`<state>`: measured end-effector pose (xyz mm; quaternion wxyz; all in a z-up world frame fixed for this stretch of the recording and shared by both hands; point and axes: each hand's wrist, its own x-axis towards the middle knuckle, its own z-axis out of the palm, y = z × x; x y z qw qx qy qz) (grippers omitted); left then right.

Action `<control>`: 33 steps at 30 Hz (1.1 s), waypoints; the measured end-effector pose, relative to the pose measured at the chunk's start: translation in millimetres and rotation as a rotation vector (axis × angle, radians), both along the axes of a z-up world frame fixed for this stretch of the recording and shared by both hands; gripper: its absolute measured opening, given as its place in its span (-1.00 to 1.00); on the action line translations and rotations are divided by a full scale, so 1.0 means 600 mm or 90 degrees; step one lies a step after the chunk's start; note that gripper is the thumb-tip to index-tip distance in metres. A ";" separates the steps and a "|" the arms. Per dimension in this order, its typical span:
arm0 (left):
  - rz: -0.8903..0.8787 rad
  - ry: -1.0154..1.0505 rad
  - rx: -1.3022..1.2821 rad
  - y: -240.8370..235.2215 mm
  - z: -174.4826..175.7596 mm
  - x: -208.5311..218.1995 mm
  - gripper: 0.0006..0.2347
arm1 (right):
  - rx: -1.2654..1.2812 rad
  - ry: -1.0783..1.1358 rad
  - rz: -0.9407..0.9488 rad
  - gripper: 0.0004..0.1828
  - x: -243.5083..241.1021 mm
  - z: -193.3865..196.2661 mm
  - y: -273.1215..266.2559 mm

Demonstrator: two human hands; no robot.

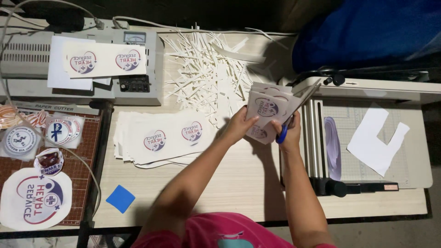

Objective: Cutting out circular stickers from a printed sheet using scissors.

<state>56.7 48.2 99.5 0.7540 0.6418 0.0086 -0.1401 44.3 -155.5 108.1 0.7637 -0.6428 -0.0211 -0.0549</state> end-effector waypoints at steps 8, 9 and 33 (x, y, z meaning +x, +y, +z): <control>0.067 -0.099 -0.065 -0.032 -0.025 -0.021 -0.68 | -0.080 -0.017 -0.112 -0.18 -0.013 0.042 0.027; 0.080 -0.168 -0.112 -0.034 -0.024 -0.023 -0.61 | -0.074 -0.014 -0.109 -0.19 -0.017 0.047 0.035; 0.161 0.174 -0.080 -0.049 -0.104 -0.049 -0.48 | -0.376 0.176 -0.062 -0.35 -0.118 -0.056 -0.013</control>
